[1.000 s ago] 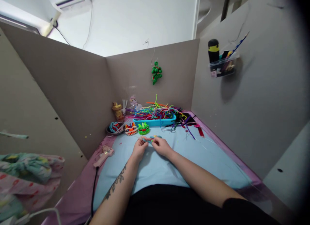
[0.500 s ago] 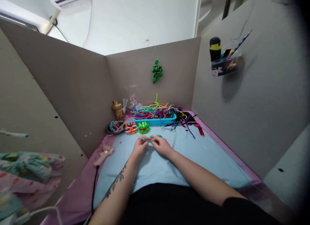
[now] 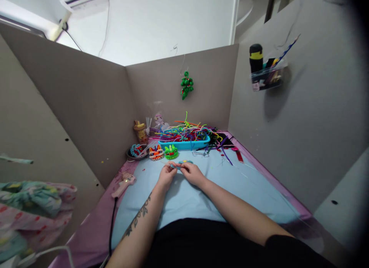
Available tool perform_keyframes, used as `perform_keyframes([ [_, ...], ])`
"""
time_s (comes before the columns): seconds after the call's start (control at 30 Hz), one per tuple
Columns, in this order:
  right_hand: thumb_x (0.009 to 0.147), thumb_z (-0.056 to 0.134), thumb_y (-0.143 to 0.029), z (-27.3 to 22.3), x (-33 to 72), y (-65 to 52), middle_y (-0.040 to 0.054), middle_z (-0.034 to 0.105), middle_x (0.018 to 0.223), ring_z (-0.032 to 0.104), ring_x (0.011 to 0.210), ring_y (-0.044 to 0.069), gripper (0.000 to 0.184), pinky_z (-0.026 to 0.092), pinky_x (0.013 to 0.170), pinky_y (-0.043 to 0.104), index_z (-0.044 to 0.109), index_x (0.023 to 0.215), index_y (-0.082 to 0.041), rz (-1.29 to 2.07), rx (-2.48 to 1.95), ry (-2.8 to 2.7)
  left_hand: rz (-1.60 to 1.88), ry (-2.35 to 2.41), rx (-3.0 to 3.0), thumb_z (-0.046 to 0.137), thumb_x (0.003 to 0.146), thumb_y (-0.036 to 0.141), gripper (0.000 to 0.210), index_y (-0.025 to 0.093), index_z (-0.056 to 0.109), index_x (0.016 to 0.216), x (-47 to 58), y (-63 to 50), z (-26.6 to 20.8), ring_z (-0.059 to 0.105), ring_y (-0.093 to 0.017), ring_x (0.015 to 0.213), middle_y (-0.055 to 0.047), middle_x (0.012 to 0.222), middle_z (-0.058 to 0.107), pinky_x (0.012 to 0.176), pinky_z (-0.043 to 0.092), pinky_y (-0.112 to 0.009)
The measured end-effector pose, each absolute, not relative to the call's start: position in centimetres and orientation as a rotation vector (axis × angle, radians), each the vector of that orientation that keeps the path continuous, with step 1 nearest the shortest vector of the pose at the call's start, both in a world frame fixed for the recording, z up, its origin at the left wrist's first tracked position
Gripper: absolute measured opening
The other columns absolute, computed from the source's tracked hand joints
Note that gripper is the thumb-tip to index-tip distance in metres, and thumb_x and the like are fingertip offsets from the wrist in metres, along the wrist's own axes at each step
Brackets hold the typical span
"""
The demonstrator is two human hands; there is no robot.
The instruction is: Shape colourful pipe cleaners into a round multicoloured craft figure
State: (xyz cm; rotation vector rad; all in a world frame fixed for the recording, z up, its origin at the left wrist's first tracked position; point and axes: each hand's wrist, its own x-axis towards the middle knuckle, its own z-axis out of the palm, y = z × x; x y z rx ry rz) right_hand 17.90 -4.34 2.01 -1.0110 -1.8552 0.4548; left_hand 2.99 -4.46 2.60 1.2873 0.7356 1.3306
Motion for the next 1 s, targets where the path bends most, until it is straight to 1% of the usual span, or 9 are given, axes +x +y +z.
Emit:
perform_keyframes([
  [0.13,0.079,0.049,-0.019,2.04,17.95,-4.28,0.0003,0.057,0.066,0.050,0.067,0.014,0.012,0.037,0.063,0.023,0.058,0.070,-0.018,0.452,-0.985,-1.873,1.328,0.748,1.284,0.067,0.063,0.020,0.023,0.018,0.049,0.077,2.96,-4.55,2.70,0.059,-0.014,0.073,-0.003,0.085,0.066,0.066,0.040,-0.023],
  [0.37,0.077,0.050,-0.020,1.69,17.88,-4.00,-0.0010,0.053,0.064,0.047,0.063,0.012,0.012,0.036,0.059,0.022,0.055,0.066,-0.018,0.502,-0.970,-1.849,1.325,0.739,1.242,0.070,0.061,0.022,0.024,0.018,0.050,0.074,3.13,-4.88,3.16,0.060,-0.018,0.081,-0.004,0.084,0.067,0.074,0.042,-0.027],
  [0.63,0.079,0.047,-0.021,1.70,17.80,-4.00,-0.0025,0.051,0.061,0.047,0.061,0.012,0.015,0.033,0.057,0.022,0.053,0.066,-0.018,0.514,-0.950,-1.874,1.328,0.747,1.257,0.069,0.063,0.021,0.024,0.017,0.052,0.079,2.95,-4.42,2.59,0.060,-0.015,0.075,-0.004,0.083,0.067,0.070,0.042,-0.025],
  [0.7,0.080,0.047,-0.022,1.65,17.77,-4.09,-0.0023,0.052,0.062,0.047,0.061,0.012,0.014,0.033,0.057,0.022,0.054,0.068,-0.018,0.511,-0.977,-1.868,1.333,0.757,1.254,0.069,0.063,0.021,0.024,0.016,0.054,0.081,2.94,-4.39,2.57,0.060,-0.015,0.076,-0.004,0.082,0.067,0.072,0.042,-0.025],
  [0.8,0.080,0.049,-0.025,1.50,17.71,-4.15,-0.0018,0.055,0.065,0.048,0.060,0.012,0.011,0.034,0.056,0.022,0.057,0.080,-0.018,0.533,-1.019,-1.858,1.355,0.795,1.257,0.070,0.062,0.022,0.025,0.016,0.057,0.083,3.03,-4.55,2.84,0.061,-0.016,0.078,-0.004,0.082,0.067,0.074,0.042,-0.026],
  [0.9,0.079,0.052,-0.027,1.49,17.70,-4.18,-0.0020,0.056,0.065,0.048,0.058,0.012,0.016,0.034,0.056,0.022,0.057,0.092,-0.019,0.554,-1.039,-1.866,1.370,0.816,1.293,0.071,0.061,0.024,0.027,0.015,0.061,0.085,3.15,-4.85,3.25,0.060,-0.018,0.085,-0.007,0.090,0.066,0.078,0.041,-0.028],
  [1.0,0.081,0.050,-0.026,1.81,17.81,-4.30,-0.0009,0.057,0.068,0.050,0.063,0.013,0.013,0.035,0.059,0.023,0.059,0.088,-0.019,0.513,-1.007,-1.895,1.345,0.819,1.327,0.071,0.063,0.027,0.030,0.015,0.063,0.090,3.24,-5.05,3.48,0.059,-0.019,0.087,-0.008,0.095,0.065,0.079,0.041,-0.029],
])
